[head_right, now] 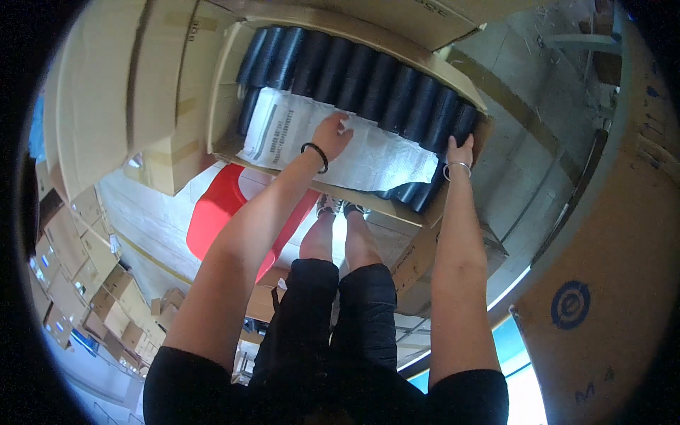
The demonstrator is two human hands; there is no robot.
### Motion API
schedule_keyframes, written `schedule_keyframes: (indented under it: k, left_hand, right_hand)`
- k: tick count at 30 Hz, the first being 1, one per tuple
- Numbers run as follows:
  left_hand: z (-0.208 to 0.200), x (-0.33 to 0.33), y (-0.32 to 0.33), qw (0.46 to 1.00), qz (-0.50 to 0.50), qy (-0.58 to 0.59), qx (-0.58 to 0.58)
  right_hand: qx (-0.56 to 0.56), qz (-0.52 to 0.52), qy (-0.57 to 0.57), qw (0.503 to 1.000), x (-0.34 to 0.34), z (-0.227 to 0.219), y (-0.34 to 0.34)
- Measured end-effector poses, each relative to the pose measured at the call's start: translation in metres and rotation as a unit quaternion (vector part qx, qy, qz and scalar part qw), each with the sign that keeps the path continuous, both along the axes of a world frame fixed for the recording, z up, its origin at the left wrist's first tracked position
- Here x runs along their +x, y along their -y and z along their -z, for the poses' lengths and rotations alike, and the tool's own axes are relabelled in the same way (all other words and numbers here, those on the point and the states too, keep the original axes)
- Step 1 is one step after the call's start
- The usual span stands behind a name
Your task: The person assembles cylindrical bodies by attaching plastic caps to them by hand, working on a factory production line.
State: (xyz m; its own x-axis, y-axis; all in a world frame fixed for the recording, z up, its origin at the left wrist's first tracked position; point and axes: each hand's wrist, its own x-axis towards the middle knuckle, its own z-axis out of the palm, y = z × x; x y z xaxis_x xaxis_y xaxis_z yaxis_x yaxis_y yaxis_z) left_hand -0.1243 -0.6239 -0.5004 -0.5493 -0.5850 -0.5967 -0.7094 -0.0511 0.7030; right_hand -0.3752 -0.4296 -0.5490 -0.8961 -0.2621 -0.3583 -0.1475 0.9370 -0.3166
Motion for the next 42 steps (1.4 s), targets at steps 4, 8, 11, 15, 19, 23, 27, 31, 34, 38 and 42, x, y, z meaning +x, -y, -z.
schedule_keyframes:
  k: [4,8,11,15,19,23,27,31,34,38,42]
  left_hand:
    - [0.004,-0.056,0.01,0.976,-0.011,0.041,-0.214]
    - [0.021,-0.078,0.025,0.94,-0.088,0.126,-0.304]
    - [0.04,-0.102,0.022,0.906,-0.114,0.186,-0.363]
    - [0.039,-0.106,0.035,0.934,-0.115,0.215,-0.261]
    - [0.028,-0.095,0.048,0.937,-0.047,0.238,-0.251]
    - [0.027,-0.066,0.052,0.952,-0.05,-0.014,-0.301]
    - [0.037,-0.06,0.059,0.981,-0.09,-0.123,0.124]
    - [0.049,-0.078,0.057,0.974,-0.067,-0.109,0.187]
    - [0.049,-0.084,0.055,0.982,-0.055,-0.089,0.159]
    - [0.03,-0.087,0.052,0.968,-0.101,-0.079,0.214]
    - [0.042,-0.083,0.06,0.966,-0.009,-0.049,0.255]
  right_hand:
    - [-0.028,0.005,0.012,1.0,0.007,-0.004,-0.002]
    - [-0.13,-0.076,-0.047,0.987,0.036,-0.041,0.005]
    - [-0.278,-0.001,0.092,0.956,0.039,-0.044,0.014]
    - [-0.277,0.089,0.282,0.914,0.021,-0.033,0.037]
    - [-0.318,0.079,0.33,0.885,0.019,-0.042,0.056]
    - [-0.293,0.067,0.345,0.889,0.003,-0.026,0.048]
    - [-0.294,0.082,0.363,0.881,-0.002,-0.017,0.053]
    - [-0.318,0.093,0.388,0.86,-0.001,-0.004,0.053]
    - [-0.34,0.142,0.404,0.837,0.005,-0.011,0.047]
    - [-0.398,0.111,0.375,0.83,0.014,-0.028,0.062]
    - [-0.421,0.179,0.452,0.766,0.006,-0.018,0.062]
